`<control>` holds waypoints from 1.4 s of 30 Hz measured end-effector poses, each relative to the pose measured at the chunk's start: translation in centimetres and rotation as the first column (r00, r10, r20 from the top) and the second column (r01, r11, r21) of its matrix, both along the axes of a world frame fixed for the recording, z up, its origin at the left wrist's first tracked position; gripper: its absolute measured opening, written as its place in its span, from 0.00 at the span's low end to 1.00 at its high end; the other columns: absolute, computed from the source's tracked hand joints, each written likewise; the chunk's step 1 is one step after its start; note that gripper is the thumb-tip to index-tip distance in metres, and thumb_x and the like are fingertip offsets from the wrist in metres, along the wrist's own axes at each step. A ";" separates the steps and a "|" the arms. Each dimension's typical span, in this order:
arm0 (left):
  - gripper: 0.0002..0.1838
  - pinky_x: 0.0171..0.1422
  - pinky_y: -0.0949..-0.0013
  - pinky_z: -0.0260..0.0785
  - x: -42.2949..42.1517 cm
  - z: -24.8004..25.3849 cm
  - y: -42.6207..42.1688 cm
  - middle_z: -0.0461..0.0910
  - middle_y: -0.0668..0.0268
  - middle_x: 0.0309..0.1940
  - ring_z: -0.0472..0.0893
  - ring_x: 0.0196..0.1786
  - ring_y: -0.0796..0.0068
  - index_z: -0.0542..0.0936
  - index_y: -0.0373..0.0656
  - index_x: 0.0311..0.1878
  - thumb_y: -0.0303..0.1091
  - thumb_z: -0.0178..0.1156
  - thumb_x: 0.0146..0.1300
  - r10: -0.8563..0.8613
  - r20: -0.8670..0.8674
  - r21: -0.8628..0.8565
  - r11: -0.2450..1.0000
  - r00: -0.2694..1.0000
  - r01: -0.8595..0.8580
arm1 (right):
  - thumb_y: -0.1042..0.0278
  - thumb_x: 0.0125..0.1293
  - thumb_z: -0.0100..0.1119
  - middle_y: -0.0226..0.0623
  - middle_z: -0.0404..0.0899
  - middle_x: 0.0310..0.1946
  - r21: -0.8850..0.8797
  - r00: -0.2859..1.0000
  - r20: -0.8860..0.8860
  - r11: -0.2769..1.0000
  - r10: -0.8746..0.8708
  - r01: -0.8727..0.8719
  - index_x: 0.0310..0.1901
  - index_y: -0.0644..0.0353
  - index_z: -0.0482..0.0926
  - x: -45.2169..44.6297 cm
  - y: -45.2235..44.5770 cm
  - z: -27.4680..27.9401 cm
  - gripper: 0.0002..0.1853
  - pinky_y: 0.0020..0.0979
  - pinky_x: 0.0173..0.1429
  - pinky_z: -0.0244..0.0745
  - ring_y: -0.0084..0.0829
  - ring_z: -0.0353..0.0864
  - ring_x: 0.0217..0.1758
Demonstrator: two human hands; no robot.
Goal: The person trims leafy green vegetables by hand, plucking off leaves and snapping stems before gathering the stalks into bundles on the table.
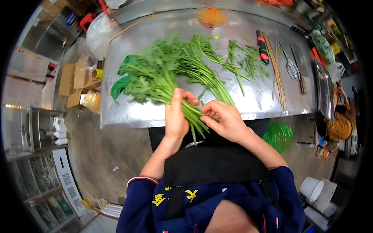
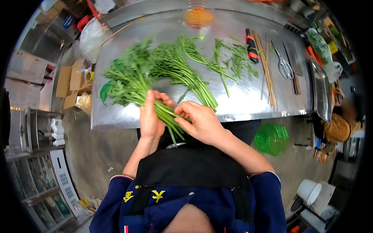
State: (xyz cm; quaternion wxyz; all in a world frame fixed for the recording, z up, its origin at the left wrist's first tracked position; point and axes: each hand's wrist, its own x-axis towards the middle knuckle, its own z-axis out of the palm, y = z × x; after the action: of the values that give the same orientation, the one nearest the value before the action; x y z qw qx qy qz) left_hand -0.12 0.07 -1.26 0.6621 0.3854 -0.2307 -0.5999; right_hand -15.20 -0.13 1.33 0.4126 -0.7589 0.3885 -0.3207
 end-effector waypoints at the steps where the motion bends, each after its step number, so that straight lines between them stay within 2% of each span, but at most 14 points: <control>1: 0.15 0.39 0.68 0.68 0.3 0.3 -0.1 0.69 0.67 0.26 0.72 0.31 0.75 0.67 0.45 0.35 0.46 0.45 0.68 0.013 -0.033 0.026 1.000 0.999 -0.012 | 0.72 0.55 0.60 0.36 0.76 0.24 -0.001 1.000 -0.021 1.000 0.005 -0.005 0.34 0.62 0.74 -0.4 -0.1 -0.3 0.07 0.25 0.30 0.73 0.28 0.78 0.25; 5: 0.15 0.33 0.70 0.63 1.8 0.7 -0.1 0.59 0.74 0.20 0.61 0.22 0.81 0.66 0.47 0.34 0.49 0.44 0.67 -0.064 -0.187 0.010 0.998 0.980 0.067 | 0.64 0.55 0.60 0.33 0.78 0.23 0.221 0.998 -0.046 0.975 0.043 -0.031 0.30 0.57 0.78 -2.7 -2.2 -1.8 0.07 0.28 0.31 0.71 0.28 0.79 0.27; 7: 0.15 0.29 0.74 0.57 2.7 0.8 0.0 0.58 0.75 0.19 0.58 0.21 0.82 0.66 0.48 0.33 0.50 0.46 0.67 -0.088 -0.284 -0.014 0.996 0.955 0.088 | 0.61 0.55 0.59 0.33 0.80 0.25 -0.034 0.972 -0.207 0.994 -0.113 0.108 0.31 0.55 0.79 -4.0 -4.2 -1.9 0.08 0.30 0.32 0.71 0.31 0.79 0.28; 10: 0.15 0.27 0.75 0.55 3.0 1.2 0.2 0.58 0.75 0.19 0.58 0.20 0.83 0.67 0.48 0.32 0.49 0.48 0.66 -0.001 -0.217 0.003 1.000 0.976 0.001 | 0.64 0.54 0.60 0.36 0.80 0.27 -0.258 0.781 -0.376 0.866 -0.498 0.428 0.32 0.57 0.80 -7.1 -8.6 -4.1 0.07 0.29 0.32 0.72 0.31 0.79 0.29; 13: 0.11 0.27 0.76 0.55 3.2 1.3 0.3 0.58 0.75 0.19 0.58 0.20 0.83 0.67 0.48 0.32 0.44 0.51 0.66 0.034 -0.172 -0.031 0.999 0.984 -0.040 | 0.59 0.52 0.60 0.38 0.80 0.30 -0.353 0.521 -0.622 0.803 -0.585 0.480 0.34 0.55 0.80 -9.4 -10.6 -6.7 0.11 0.34 0.36 0.72 0.39 0.80 0.34; 16: 0.08 0.25 0.77 0.54 3.4 1.1 0.5 0.58 0.76 0.18 0.58 0.18 0.84 0.69 0.47 0.34 0.39 0.52 0.65 0.037 -0.114 -0.018 0.999 0.993 -0.039 | 0.59 0.52 0.61 0.39 0.80 0.32 -0.248 0.537 -0.649 0.818 -0.538 0.520 0.36 0.57 0.79 -10.1 -11.2 -7.7 0.13 0.31 0.39 0.72 0.34 0.80 0.35; 18: 0.05 0.23 0.78 0.53 3.4 0.9 0.7 0.57 0.76 0.16 0.57 0.16 0.85 0.71 0.45 0.37 0.35 0.54 0.64 0.018 -0.104 0.013 1.000 0.994 -0.017 | 0.61 0.53 0.61 0.36 0.80 0.32 0.036 0.752 -0.339 0.791 -0.566 0.611 0.36 0.59 0.78 -10.5 -11.8 -7.5 0.13 0.28 0.40 0.71 0.29 0.79 0.36; 20: 0.07 0.21 0.78 0.52 2.7 1.4 0.6 0.56 0.77 0.14 0.55 0.14 0.85 0.72 0.43 0.41 0.34 0.54 0.63 0.049 -0.085 0.095 0.995 0.995 -0.041 | 0.64 0.56 0.60 0.29 0.79 0.31 0.336 0.826 0.099 0.800 -0.556 0.498 0.38 0.61 0.77 -10.4 -11.4 -6.9 0.11 0.23 0.42 0.69 0.20 0.75 0.36; 26: 0.11 0.21 0.77 0.52 0.9 1.3 -0.2 0.58 0.77 0.14 0.57 0.14 0.85 0.73 0.38 0.44 0.34 0.56 0.61 -0.020 -0.155 0.197 0.979 0.988 0.051 | 0.71 0.58 0.61 0.23 0.75 0.30 0.435 0.822 0.504 0.900 -0.265 0.024 0.37 0.61 0.75 -3.3 -5.2 -2.1 0.07 0.18 0.39 0.67 0.14 0.72 0.33; 27: 0.11 0.22 0.77 0.54 0.7 1.2 -0.2 0.68 0.72 0.19 0.59 0.15 0.84 0.74 0.39 0.43 0.34 0.56 0.61 -0.025 -0.139 0.211 0.976 0.990 0.054 | 0.70 0.58 0.60 0.22 0.74 0.29 0.428 0.840 0.493 0.904 -0.225 -0.010 0.37 0.61 0.74 -2.4 -4.4 -2.1 0.08 0.18 0.37 0.67 0.14 0.71 0.32; 30: 0.11 0.23 0.76 0.58 0.0 1.4 0.0 0.76 0.59 0.41 0.61 0.17 0.82 0.73 0.37 0.43 0.33 0.57 0.60 -0.119 -0.156 0.128 0.982 0.981 0.140 | 0.70 0.56 0.61 0.23 0.73 0.27 0.370 0.909 0.371 0.928 -0.191 0.044 0.34 0.62 0.74 -0.4 -2.6 -1.5 0.07 0.18 0.33 0.65 0.13 0.68 0.29; 33: 0.11 0.23 0.74 0.62 0.1 1.6 0.2 0.75 0.56 0.42 0.65 0.17 0.82 0.73 0.36 0.42 0.31 0.58 0.59 -0.190 -0.204 0.109 0.970 0.960 0.215 | 0.73 0.58 0.60 0.21 0.69 0.28 0.351 0.928 0.357 0.936 -0.107 -0.027 0.36 0.61 0.73 0.4 -2.0 -2.0 0.06 0.15 0.33 0.63 0.11 0.65 0.31; 37: 0.09 0.22 0.74 0.62 -0.1 1.2 0.4 0.77 0.57 0.38 0.66 0.16 0.81 0.74 0.36 0.39 0.29 0.60 0.57 -0.128 -0.065 0.070 0.989 0.990 0.133 | 0.72 0.59 0.59 0.23 0.71 0.30 0.342 0.971 0.234 0.940 -0.059 -0.025 0.36 0.61 0.74 0.0 -2.0 -1.9 0.06 0.16 0.34 0.64 0.12 0.67 0.33; 42: 0.07 0.22 0.75 0.62 -0.2 0.4 0.4 0.78 0.60 0.31 0.67 0.16 0.82 0.75 0.36 0.36 0.27 0.61 0.56 -0.112 0.078 0.054 0.993 0.991 0.108 | 0.69 0.56 0.61 0.31 0.77 0.28 0.219 0.898 0.387 0.967 -0.209 0.130 0.35 0.66 0.76 0.7 -4.2 0.0 0.10 0.22 0.33 0.69 0.18 0.73 0.30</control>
State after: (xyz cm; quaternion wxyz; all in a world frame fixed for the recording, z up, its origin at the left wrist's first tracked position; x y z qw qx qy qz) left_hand -0.31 0.44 -0.85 0.6085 0.4122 -0.2632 -0.6249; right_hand -14.55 -4.33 1.36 0.5244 -0.5964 0.3875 -0.4682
